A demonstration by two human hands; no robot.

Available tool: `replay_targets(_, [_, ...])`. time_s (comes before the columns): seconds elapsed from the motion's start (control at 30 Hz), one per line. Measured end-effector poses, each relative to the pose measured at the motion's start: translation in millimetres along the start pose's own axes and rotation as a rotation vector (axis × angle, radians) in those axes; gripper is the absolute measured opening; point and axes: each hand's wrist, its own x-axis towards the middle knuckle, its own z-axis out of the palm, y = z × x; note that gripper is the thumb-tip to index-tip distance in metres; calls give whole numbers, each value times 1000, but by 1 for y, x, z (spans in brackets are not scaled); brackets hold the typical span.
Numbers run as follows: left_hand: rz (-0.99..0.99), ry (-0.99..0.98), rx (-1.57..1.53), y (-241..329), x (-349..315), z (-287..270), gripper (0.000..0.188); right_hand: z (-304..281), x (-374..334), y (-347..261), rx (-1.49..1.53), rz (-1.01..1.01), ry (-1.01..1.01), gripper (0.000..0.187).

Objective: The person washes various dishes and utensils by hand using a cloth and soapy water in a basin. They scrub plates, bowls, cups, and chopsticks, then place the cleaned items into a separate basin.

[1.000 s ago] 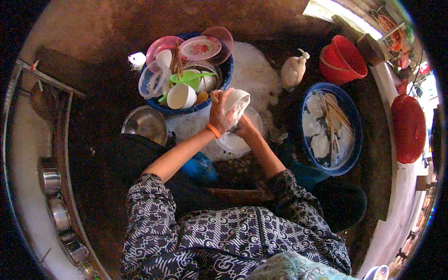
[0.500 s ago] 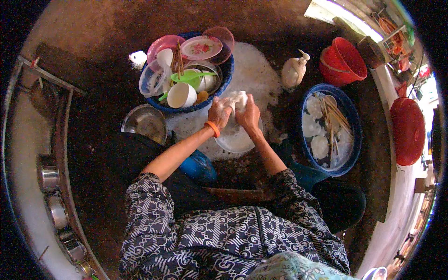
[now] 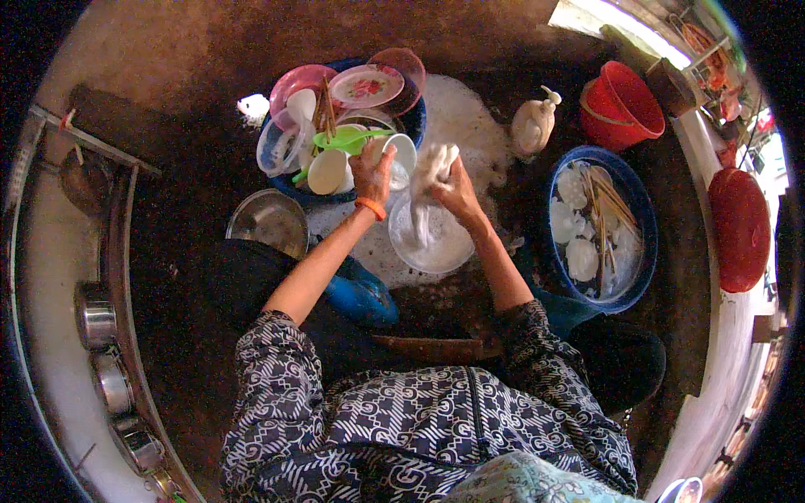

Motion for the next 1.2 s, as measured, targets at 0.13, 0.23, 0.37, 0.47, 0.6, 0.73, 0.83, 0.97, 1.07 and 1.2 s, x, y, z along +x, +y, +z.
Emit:
replay_targets(0.13, [-89,-162,-138,-10,-10,19,37,28,-1,-25,-141,-250,-51,66])
replay_targets(0.23, [-382,-208,-675,-3,-28,22,31,43,-14,-32,-731,-255,-135,50])
replay_targets(0.37, [-277,-170,-679,1,-31,11,29,48,-23,-30,-777,-151,-230,44])
replay_targets(0.47, [-161,-220,-333,-8,-19,3,29,40,-19,-21,-734,-123,-290,35])
replay_targets(0.6, [-230,-275,-399,-18,-17,10,30,29,-11,-7,-787,-93,-393,24])
replay_targets(0.73, [-363,-404,-526,-17,-21,23,36,29,-12,-3,-832,-267,267,19])
replay_targets(0.83, [-341,-439,-335,-13,-22,25,45,35,-17,-10,-756,-22,5,38])
replay_targets(0.97, [-382,-469,-242,-16,-21,15,52,27,-20,-19,-885,58,-203,36])
replay_targets(1.07, [-444,-486,-417,-23,-18,6,53,4,-15,-17,-981,60,3,36])
replay_targets(1.2, [-596,-633,-587,-23,-23,2,33,-18,1,-2,-509,-49,192,33])
